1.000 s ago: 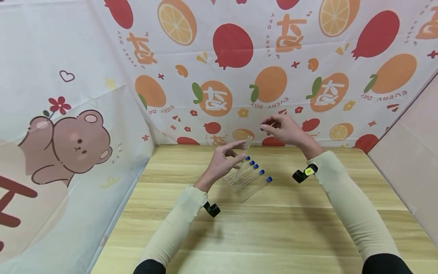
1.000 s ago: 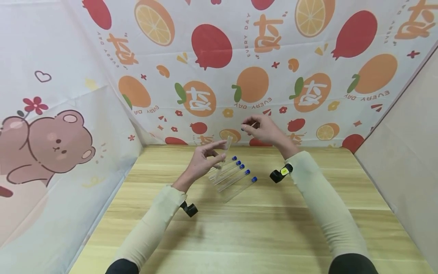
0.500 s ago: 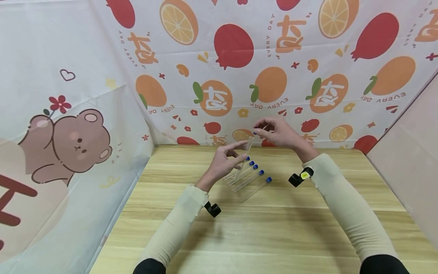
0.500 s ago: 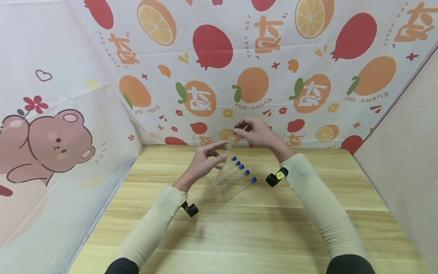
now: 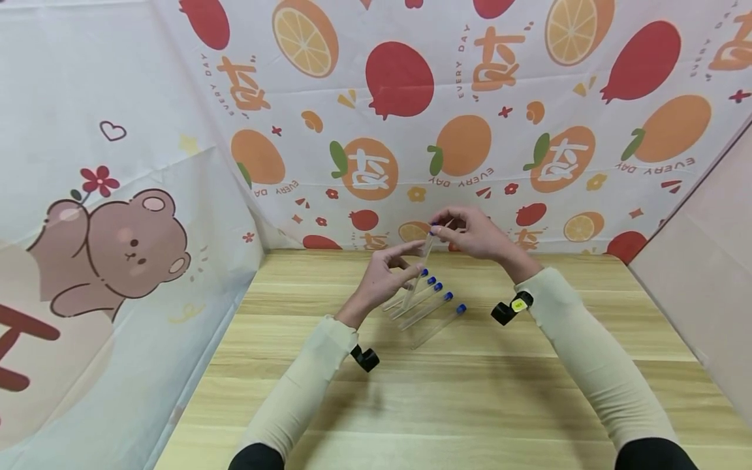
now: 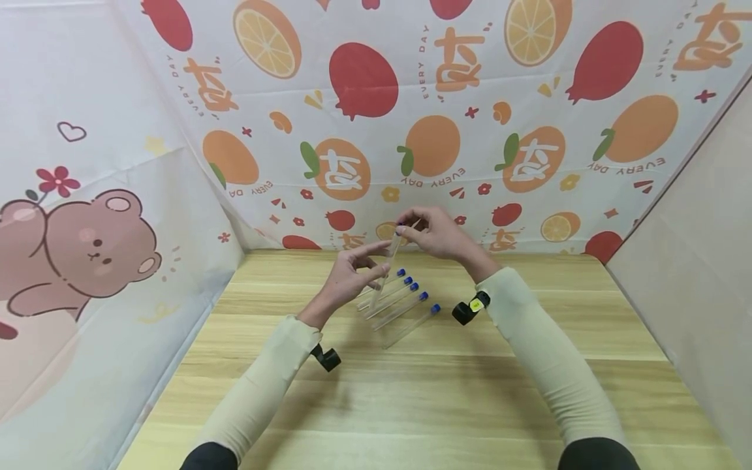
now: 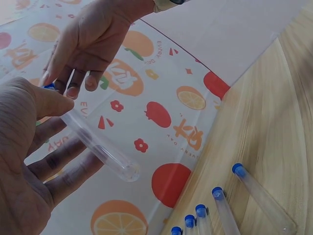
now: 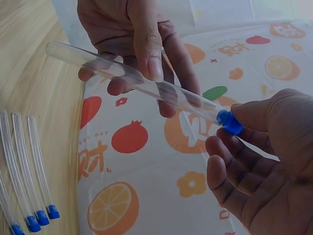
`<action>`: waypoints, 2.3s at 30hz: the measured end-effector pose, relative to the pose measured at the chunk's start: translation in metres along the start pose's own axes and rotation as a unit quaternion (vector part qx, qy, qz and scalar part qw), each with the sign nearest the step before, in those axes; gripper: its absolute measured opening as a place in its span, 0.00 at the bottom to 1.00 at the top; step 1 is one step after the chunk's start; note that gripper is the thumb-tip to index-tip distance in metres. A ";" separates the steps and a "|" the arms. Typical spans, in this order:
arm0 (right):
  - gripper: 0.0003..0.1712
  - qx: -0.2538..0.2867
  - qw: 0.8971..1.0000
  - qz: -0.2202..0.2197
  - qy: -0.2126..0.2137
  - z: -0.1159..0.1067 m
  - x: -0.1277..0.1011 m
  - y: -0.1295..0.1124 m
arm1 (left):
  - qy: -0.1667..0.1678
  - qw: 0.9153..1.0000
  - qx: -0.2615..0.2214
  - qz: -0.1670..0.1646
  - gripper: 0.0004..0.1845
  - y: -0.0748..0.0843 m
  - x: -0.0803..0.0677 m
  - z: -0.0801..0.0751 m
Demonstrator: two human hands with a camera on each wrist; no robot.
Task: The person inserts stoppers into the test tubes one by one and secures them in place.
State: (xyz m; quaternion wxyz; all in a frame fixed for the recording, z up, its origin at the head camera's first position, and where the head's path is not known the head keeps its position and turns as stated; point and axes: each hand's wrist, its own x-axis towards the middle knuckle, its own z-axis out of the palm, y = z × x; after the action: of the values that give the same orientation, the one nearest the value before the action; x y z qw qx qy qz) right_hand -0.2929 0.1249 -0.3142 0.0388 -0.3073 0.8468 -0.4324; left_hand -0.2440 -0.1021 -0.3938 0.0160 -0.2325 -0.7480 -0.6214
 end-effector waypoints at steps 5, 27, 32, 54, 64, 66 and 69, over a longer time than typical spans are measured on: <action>0.15 0.004 1.000 0.014 0.000 0.000 -0.001 0.000 | 0.000 1.000 -0.005 -0.003 0.23 -0.003 0.000 0.001; 0.19 0.000 0.993 -0.081 0.081 0.019 -0.008 0.016 | 0.036 0.999 0.014 0.018 0.22 -0.005 0.003 0.010; 0.21 -0.005 0.990 -0.087 0.107 0.026 -0.010 0.020 | 0.039 0.999 0.005 0.023 0.21 -0.006 0.004 0.011; 0.16 0.016 0.977 -0.140 0.161 0.033 -0.008 0.031 | 0.042 0.998 0.014 0.043 0.23 -0.008 0.006 0.019; 0.18 -0.011 0.983 -0.123 0.137 0.032 -0.009 0.028 | 0.054 0.998 0.005 0.042 0.24 -0.013 0.007 0.021; 0.19 -0.005 0.985 -0.115 0.130 0.031 -0.009 0.028 | 0.052 0.998 -0.001 0.042 0.24 -0.013 0.008 0.019; 0.19 0.013 0.988 -0.096 0.122 0.030 -0.008 0.027 | 0.046 0.998 -0.002 0.038 0.24 -0.013 0.008 0.016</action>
State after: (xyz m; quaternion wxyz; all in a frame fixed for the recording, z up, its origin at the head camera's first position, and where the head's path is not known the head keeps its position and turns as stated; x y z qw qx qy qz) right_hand -0.2890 0.1198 -0.3549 -0.1021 -0.3313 0.8063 -0.4793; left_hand -0.2513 -0.0857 -0.4067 0.0735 -0.2317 -0.7356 -0.6323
